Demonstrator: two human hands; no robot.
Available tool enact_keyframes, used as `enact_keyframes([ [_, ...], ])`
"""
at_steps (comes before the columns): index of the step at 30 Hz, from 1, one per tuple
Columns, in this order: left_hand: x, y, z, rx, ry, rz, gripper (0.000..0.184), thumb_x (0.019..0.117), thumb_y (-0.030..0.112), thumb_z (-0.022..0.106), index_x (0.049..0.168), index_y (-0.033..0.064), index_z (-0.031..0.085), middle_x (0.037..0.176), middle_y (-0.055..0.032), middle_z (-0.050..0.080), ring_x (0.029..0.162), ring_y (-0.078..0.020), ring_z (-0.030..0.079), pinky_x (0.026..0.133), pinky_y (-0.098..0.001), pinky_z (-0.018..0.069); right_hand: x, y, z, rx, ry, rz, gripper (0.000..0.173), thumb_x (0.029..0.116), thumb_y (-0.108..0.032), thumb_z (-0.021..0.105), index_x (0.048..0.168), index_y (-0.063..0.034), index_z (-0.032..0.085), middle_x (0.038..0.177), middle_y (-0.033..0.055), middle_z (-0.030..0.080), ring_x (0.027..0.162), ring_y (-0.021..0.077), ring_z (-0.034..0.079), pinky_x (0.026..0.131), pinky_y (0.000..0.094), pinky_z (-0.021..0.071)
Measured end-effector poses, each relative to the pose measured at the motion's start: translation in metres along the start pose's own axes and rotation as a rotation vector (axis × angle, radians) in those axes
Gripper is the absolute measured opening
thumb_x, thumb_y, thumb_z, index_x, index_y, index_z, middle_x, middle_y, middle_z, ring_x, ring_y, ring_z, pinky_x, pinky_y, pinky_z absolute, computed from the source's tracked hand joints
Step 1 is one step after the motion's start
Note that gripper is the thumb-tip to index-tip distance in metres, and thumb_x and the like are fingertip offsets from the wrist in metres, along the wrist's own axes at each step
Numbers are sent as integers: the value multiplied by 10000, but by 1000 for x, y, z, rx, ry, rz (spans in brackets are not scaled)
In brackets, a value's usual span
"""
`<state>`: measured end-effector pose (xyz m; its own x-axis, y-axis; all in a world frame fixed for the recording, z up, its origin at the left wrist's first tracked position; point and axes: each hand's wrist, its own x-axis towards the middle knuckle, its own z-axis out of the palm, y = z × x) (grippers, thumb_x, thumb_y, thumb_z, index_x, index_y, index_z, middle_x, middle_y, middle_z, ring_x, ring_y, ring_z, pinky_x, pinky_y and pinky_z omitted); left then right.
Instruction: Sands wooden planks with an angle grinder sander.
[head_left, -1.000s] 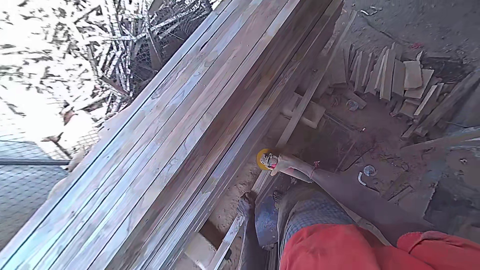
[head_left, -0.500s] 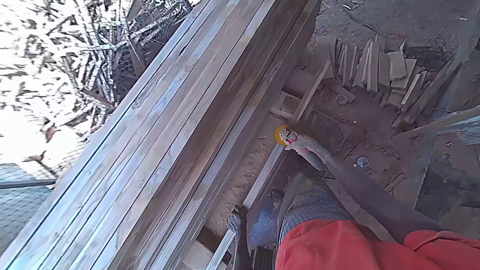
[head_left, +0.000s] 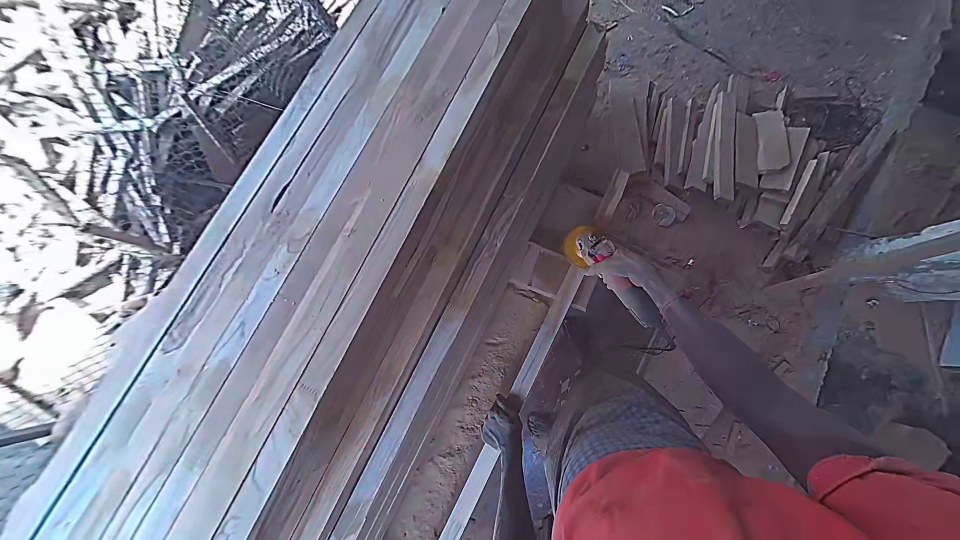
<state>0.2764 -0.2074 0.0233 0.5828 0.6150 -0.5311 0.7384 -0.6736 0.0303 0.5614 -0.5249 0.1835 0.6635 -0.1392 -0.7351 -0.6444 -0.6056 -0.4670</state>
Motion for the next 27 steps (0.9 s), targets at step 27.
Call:
enact_keyframes([
  [27,33,-141,-21,-13,-379,364,456,1117,301,357,1207,-13,675,1236,-257,679,1222,-410,633,1033,-600,477,-44,49,90,74,-52,-103,743,793,-808,644,1105,-135,692,845,74,683,693,199,669,647,419,589],
])
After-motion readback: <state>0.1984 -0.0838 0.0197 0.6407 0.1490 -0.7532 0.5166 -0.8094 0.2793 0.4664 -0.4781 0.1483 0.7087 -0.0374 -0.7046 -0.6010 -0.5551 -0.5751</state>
